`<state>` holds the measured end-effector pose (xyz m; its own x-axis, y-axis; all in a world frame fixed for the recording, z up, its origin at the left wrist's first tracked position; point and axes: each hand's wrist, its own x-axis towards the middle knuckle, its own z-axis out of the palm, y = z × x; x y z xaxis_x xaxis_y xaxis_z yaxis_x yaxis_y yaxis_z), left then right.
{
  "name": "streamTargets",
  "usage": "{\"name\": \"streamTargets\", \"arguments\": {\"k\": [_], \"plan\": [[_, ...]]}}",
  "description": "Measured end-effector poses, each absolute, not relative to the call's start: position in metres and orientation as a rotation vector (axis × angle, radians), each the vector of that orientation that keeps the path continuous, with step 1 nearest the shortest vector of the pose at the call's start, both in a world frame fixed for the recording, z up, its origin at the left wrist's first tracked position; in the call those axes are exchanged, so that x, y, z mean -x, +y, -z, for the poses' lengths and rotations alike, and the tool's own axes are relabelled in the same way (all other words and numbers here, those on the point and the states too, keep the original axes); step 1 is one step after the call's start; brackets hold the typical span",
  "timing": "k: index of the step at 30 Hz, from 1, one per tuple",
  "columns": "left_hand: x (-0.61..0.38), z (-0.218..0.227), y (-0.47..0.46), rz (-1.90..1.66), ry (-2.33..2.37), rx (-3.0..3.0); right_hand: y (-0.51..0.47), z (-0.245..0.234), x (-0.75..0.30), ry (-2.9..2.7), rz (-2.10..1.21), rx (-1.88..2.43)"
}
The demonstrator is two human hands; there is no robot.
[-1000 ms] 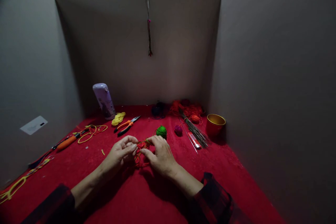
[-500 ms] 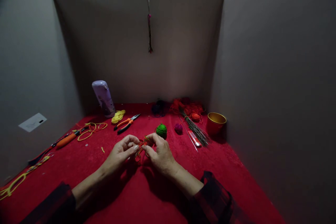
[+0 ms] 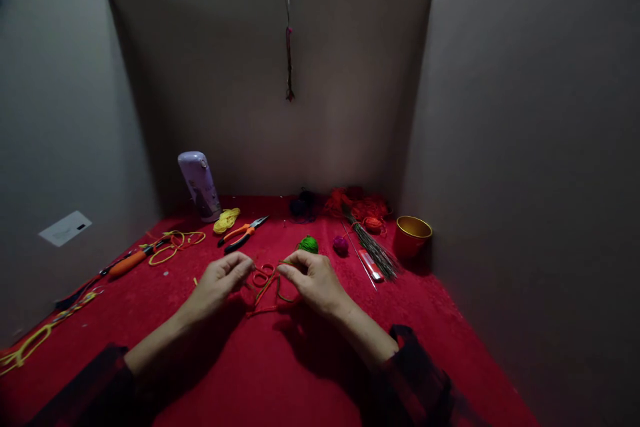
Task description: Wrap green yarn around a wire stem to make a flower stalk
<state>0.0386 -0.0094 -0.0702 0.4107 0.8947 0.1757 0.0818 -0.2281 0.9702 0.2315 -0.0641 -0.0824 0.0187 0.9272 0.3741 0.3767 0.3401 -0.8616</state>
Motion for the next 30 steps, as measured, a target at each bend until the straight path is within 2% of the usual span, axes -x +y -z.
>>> {"name": "streamTargets", "arguments": {"k": [3,9,19,25,30], "plan": [[-0.021,0.056,0.008,-1.122,0.951,-1.521,-0.061,0.072,-0.246,-1.543,-0.625,1.269],[0.031,0.038,0.043,-1.419,1.039,-1.339,-0.062,0.053,-0.261,-1.276,-0.792,1.159],[0.122,0.011,0.051,-1.567,1.439,-1.056,-0.063,0.027,-0.274,-1.124,-1.044,0.923],[0.148,0.035,0.066,-1.391,1.610,-1.341,-0.056,-0.002,-0.274,-1.095,-0.988,0.892],[0.113,0.019,0.068,-0.873,1.711,-1.761,-0.056,-0.019,-0.263,-1.240,-0.948,0.948]]}}
